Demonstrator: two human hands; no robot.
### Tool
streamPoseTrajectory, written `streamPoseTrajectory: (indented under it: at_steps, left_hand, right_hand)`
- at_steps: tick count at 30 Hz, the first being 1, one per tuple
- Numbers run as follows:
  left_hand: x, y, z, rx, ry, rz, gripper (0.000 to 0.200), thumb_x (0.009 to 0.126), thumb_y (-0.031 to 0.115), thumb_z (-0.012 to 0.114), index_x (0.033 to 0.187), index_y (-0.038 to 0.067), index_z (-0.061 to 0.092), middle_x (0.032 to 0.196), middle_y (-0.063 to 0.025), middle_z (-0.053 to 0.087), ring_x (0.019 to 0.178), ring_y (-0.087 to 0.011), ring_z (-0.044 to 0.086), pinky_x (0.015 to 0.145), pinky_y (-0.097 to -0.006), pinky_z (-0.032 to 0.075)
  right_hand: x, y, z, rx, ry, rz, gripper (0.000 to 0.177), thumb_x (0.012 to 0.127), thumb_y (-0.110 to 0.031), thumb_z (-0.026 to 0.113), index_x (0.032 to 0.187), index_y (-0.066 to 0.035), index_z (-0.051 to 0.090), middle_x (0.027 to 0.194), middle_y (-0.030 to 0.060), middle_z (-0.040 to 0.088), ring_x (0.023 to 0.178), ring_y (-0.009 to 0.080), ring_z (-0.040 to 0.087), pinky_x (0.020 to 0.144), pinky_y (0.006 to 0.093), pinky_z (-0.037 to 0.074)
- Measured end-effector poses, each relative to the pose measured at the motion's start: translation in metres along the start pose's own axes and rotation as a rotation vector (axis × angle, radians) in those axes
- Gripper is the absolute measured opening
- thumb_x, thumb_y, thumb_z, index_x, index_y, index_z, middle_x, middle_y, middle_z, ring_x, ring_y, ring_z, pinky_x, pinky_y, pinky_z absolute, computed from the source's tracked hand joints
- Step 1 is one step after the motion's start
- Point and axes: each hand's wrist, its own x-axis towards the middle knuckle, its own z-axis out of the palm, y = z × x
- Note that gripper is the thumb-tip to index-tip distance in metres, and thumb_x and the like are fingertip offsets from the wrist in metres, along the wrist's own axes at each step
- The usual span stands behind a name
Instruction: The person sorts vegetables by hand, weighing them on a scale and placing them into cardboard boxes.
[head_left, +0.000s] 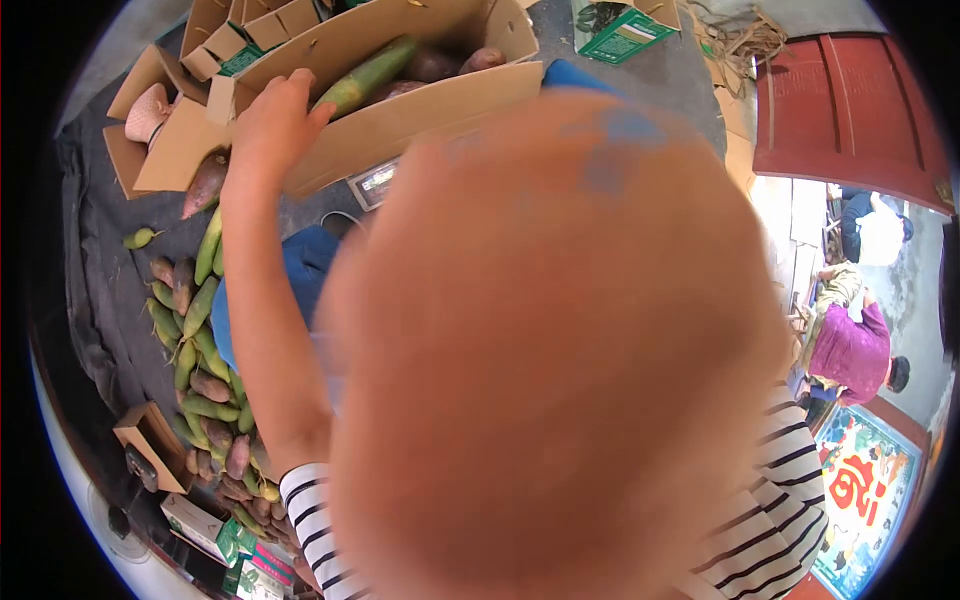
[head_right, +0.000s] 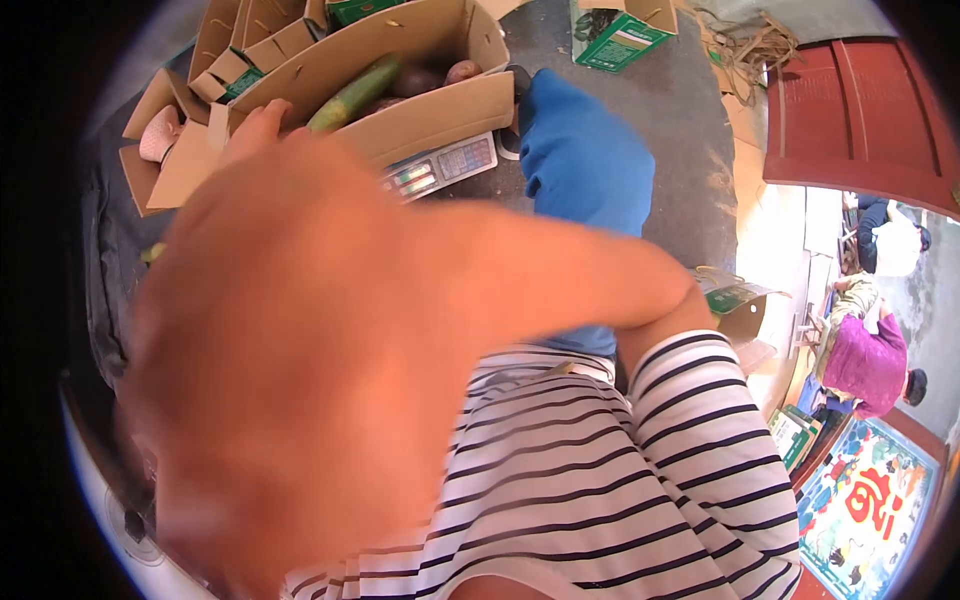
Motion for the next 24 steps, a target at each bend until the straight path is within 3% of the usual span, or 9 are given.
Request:
streamPoseTrajectory:
  at_steps: [4,6,8,9,10,12,14,17,24]
  left_hand:
    - [0.000,0.000,0.002,0.050,0.029,-0.020,0.040,0.086,0.029,0.063,0.117,0.005,0.054,0.112,-0.0166,0.061,0.105,-0.0336,0.059,0.085,-0.0455,0.050]
    - [-0.002,0.004,-0.001,0.052,0.025,-0.025,0.038,0.086,0.029,0.063,0.115,0.005,0.055,0.112,-0.0165,0.061,0.104,-0.0336,0.060,0.085,-0.0456,0.050]
    - [-0.001,0.005,-0.001,0.042,0.015,-0.039,0.040,0.085,0.027,0.064,0.117,0.004,0.055,0.111,-0.0178,0.061,0.104,-0.0343,0.059,0.086,-0.0433,0.048]
    - [0.000,0.005,0.000,0.037,0.010,-0.044,0.042,0.084,0.027,0.065,0.118,0.003,0.056,0.111,-0.0185,0.061,0.103,-0.0347,0.059,0.087,-0.0422,0.047]
    - [0.001,0.006,0.001,0.036,0.006,-0.045,0.042,0.084,0.027,0.065,0.118,0.003,0.056,0.110,-0.0184,0.061,0.103,-0.0347,0.059,0.087,-0.0422,0.047]
    - [0.002,0.007,0.001,0.036,0.000,-0.044,0.042,0.085,0.027,0.065,0.117,0.003,0.056,0.110,-0.0183,0.061,0.103,-0.0346,0.059,0.087,-0.0423,0.048]
    - [0.001,0.011,0.000,0.042,-0.018,-0.052,0.042,0.085,0.027,0.065,0.117,0.003,0.056,0.110,-0.0185,0.062,0.104,-0.0346,0.059,0.087,-0.0424,0.048]
    - [0.003,0.010,0.002,0.035,-0.022,-0.038,0.039,0.086,0.029,0.063,0.115,0.004,0.056,0.112,-0.0178,0.061,0.104,-0.0343,0.059,0.087,-0.0437,0.049]
    - [0.004,0.016,0.001,0.024,-0.050,-0.042,0.038,0.085,0.028,0.065,0.113,0.004,0.056,0.112,-0.0171,0.060,0.106,-0.0337,0.058,0.087,-0.0446,0.049]
  right_hand:
    - [-0.038,0.047,-0.010,-0.113,-0.074,0.335,0.017,0.083,-0.025,0.063,0.084,-0.008,0.063,0.075,0.0057,0.059,0.071,0.0254,0.060,0.067,0.0318,0.050]
    - [-0.063,0.067,-0.011,-0.177,-0.081,0.629,0.026,0.089,-0.037,0.058,0.087,-0.012,0.065,0.079,0.0043,0.065,0.071,0.0248,0.064,0.063,0.0355,0.050]
    - [-0.087,0.085,-0.013,-0.245,0.079,0.660,0.020,0.091,-0.029,0.054,0.087,-0.012,0.065,0.081,0.0071,0.065,0.076,0.0287,0.064,0.066,0.0384,0.050]
    - [-0.098,0.091,-0.019,-0.228,-0.014,0.693,0.019,0.087,-0.027,0.058,0.097,-0.011,0.061,0.087,0.0106,0.064,0.082,0.0308,0.063,0.071,0.0400,0.050]
    - [-0.110,0.096,-0.026,-0.211,-0.107,0.727,0.028,0.084,-0.024,0.063,0.108,-0.010,0.057,0.093,0.0141,0.064,0.088,0.0330,0.061,0.077,0.0415,0.049]
    - [-0.132,0.107,-0.024,-0.184,-0.159,0.793,0.029,0.084,-0.024,0.062,0.108,-0.010,0.058,0.094,0.0150,0.064,0.089,0.0334,0.062,0.078,0.0422,0.049]
    - [-0.157,0.115,-0.011,-0.171,-0.078,0.859,0.022,0.091,-0.028,0.053,0.088,-0.010,0.065,0.083,0.0099,0.066,0.080,0.0298,0.064,0.069,0.0407,0.050]
    - [-0.172,0.109,-0.004,-0.318,-0.493,0.945,0.025,0.089,-0.031,0.053,0.088,-0.009,0.065,0.084,0.0105,0.067,0.081,0.0312,0.064,0.071,0.0422,0.050]
    - [-0.176,0.098,0.004,-0.193,-0.656,1.108,0.029,0.089,-0.034,0.055,0.088,-0.007,0.065,0.082,0.0126,0.068,0.081,0.0320,0.064,0.072,0.0436,0.049]
